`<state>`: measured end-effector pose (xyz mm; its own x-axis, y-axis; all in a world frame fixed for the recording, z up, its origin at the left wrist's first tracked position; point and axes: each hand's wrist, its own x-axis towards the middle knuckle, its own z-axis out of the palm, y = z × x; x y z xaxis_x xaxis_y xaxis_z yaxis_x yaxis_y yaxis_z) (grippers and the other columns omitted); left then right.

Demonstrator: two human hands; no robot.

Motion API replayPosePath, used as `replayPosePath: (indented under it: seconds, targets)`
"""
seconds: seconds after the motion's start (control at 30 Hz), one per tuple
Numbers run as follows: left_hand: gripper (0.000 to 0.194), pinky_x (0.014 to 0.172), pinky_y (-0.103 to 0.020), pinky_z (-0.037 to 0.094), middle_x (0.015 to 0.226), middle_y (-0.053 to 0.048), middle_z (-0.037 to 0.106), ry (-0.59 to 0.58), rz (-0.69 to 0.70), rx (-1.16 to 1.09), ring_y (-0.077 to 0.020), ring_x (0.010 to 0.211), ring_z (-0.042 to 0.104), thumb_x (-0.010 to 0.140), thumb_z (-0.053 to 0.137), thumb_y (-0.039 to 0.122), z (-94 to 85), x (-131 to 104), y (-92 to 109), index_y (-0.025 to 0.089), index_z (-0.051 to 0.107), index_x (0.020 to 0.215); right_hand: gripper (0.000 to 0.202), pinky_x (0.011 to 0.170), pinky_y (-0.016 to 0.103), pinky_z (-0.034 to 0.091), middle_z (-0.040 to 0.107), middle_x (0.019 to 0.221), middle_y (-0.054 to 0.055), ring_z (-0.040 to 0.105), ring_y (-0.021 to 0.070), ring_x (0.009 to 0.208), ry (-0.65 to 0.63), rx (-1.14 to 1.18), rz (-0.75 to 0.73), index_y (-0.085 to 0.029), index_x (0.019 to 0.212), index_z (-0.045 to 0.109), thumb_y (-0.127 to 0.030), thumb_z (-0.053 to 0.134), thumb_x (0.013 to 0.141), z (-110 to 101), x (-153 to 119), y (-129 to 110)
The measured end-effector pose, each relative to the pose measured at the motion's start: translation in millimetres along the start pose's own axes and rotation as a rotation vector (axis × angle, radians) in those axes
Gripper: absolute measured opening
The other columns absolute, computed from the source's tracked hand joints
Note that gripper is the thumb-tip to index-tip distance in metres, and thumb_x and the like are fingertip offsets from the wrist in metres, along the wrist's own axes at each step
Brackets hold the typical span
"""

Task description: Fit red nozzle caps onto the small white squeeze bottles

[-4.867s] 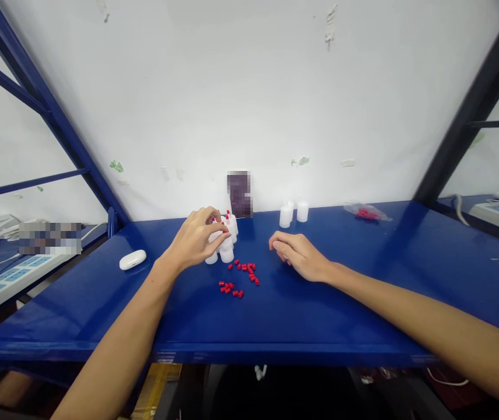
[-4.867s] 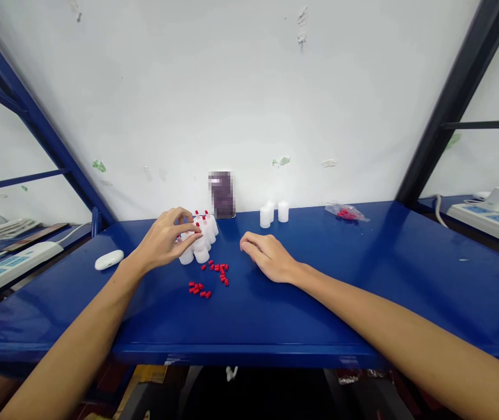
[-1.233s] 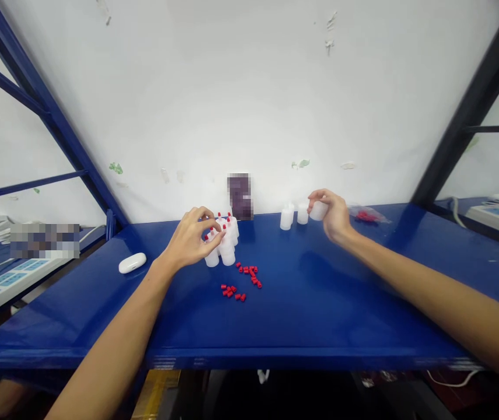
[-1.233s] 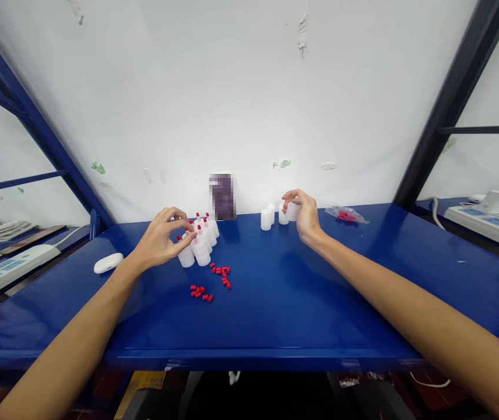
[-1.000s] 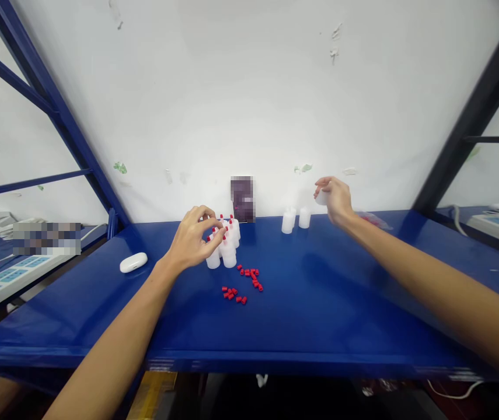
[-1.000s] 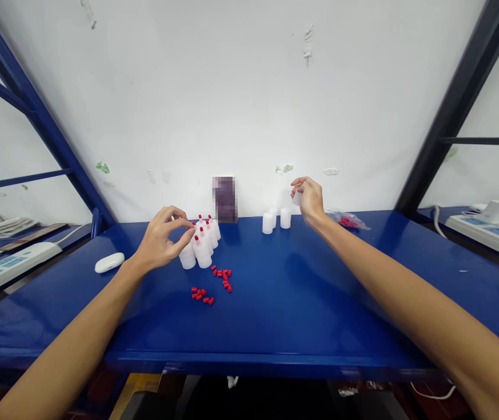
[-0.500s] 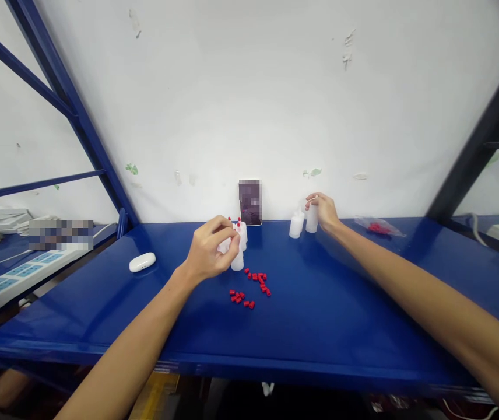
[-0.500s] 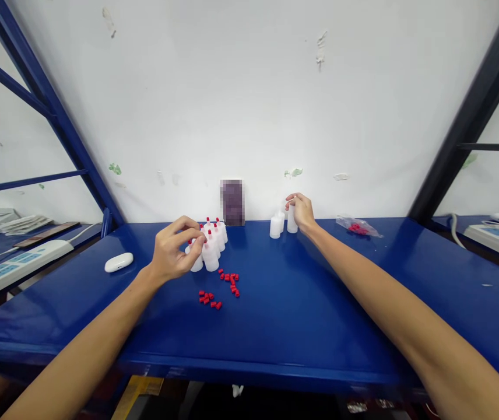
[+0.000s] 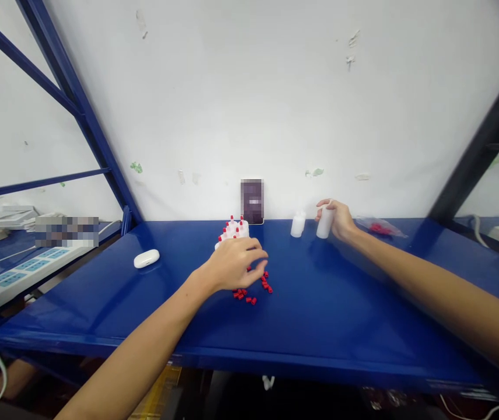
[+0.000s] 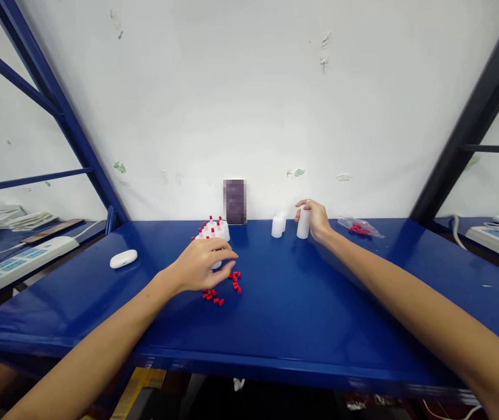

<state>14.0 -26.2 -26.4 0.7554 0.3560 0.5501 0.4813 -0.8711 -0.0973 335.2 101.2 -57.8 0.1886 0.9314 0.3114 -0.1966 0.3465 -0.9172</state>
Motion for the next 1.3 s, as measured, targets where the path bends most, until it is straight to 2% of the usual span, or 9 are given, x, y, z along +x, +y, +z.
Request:
replayPosePath:
  seconds: [0.1, 0.23, 0.47, 0.6, 0.7, 0.87, 1.03, 1.23, 1.3]
  targets:
    - [0.018, 0.069, -0.03, 0.05, 0.091, -0.005, 0.068, -0.226, 0.037, 0.01, -0.0177, 0.078, 0.061, 0.084, 0.059, 0.027, 0.9, 2, 10, 0.017, 0.073, 0.087, 0.009, 0.052, 0.037, 0.048, 0.055, 0.055, 0.004, 0.051, 0.0202, 0.053, -0.066, 0.043, 0.055, -0.023, 0.064, 0.057, -0.025, 0.05, 0.059, 5, -20, -7]
    - [0.015, 0.077, -0.032, 0.049, 0.099, -0.006, 0.064, -0.347, 0.046, -0.052, -0.019, 0.085, 0.058, 0.078, 0.066, 0.027, -0.4, 4, 19, 0.019, 0.074, 0.087, 0.01, 0.05, 0.033, 0.044, 0.051, 0.055, 0.003, 0.047, 0.0178, 0.051, -0.16, 0.146, 0.11, -0.021, 0.061, 0.055, -0.028, 0.05, 0.057, 15, -59, -17]
    - [0.015, 0.08, -0.033, 0.047, 0.101, -0.006, 0.061, -0.335, 0.054, -0.102, -0.0198, 0.087, 0.056, 0.082, 0.066, 0.029, 1.4, 4, 20, 0.02, 0.074, 0.091, 0.01, 0.055, 0.035, 0.044, 0.05, 0.052, 0.002, 0.049, 0.0194, 0.05, -0.348, 0.141, 0.185, -0.021, 0.065, 0.054, -0.029, 0.05, 0.069, 43, -113, -33]
    - [0.025, 0.078, -0.032, 0.045, 0.101, -0.006, 0.061, -0.312, 0.066, -0.076, -0.0196, 0.087, 0.055, 0.087, 0.065, 0.038, 11.4, 8, 29, 0.022, 0.072, 0.105, 0.015, 0.063, 0.038, 0.047, 0.053, 0.053, 0.004, 0.054, 0.0219, 0.054, -0.423, 0.15, 0.217, -0.021, 0.066, 0.055, -0.032, 0.049, 0.072, 51, -121, -32]
    - [0.033, 0.078, -0.032, 0.042, 0.105, -0.007, 0.062, -0.325, 0.128, -0.053, -0.0194, 0.088, 0.055, 0.093, 0.057, 0.045, 19.6, 15, 37, 0.023, 0.069, 0.115, 0.019, 0.06, 0.036, 0.046, 0.053, 0.052, 0.004, 0.054, 0.0209, 0.052, -0.439, 0.176, 0.236, -0.02, 0.065, 0.056, -0.035, 0.048, 0.073, 52, -120, -27]
    - [0.026, 0.075, -0.032, 0.039, 0.095, -0.006, 0.068, -0.342, 0.206, -0.029, -0.0187, 0.087, 0.056, 0.098, 0.051, 0.035, 30.6, 26, 45, 0.02, 0.072, 0.106, 0.02, 0.048, 0.03, 0.037, 0.049, 0.048, 0.001, 0.043, 0.015, 0.042, -0.458, 0.199, 0.232, -0.02, 0.064, 0.054, -0.037, 0.05, 0.072, 52, -123, -24]
    - [0.018, 0.083, -0.034, 0.043, 0.095, -0.005, 0.073, -0.17, 0.213, -0.161, -0.0195, 0.095, 0.061, 0.096, 0.057, 0.028, 33.2, 24, 41, 0.017, 0.071, 0.101, 0.018, 0.041, 0.026, 0.033, 0.05, 0.045, -0.003, 0.041, 0.0136, 0.037, -0.542, 0.145, 0.186, -0.02, 0.075, 0.052, -0.038, 0.051, 0.076, 55, -132, -24]
    - [0.012, 0.077, -0.031, 0.052, 0.089, -0.005, 0.074, 0.366, -0.039, -0.425, -0.015, 0.082, 0.067, 0.091, 0.06, 0.017, 21.4, 23, 36, 0.017, 0.069, 0.099, 0.026, 0.041, 0.024, 0.036, 0.06, 0.072, -0.005, 0.049, 0.0117, 0.04, -0.576, 0.098, 0.092, -0.027, 0.107, 0.045, -0.036, 0.054, 0.084, 67, -138, -25]
    - [0.015, 0.076, -0.032, 0.053, 0.091, -0.006, 0.073, 0.46, -0.126, -0.428, -0.0157, 0.083, 0.066, 0.091, 0.059, 0.017, 16.2, 23, 34, 0.018, 0.07, 0.102, 0.024, 0.041, 0.023, 0.036, 0.06, 0.076, -0.004, 0.05, 0.0109, 0.043, -0.604, 0.034, 0.063, -0.026, 0.109, 0.047, -0.036, 0.053, 0.088, 73, -139, -27]
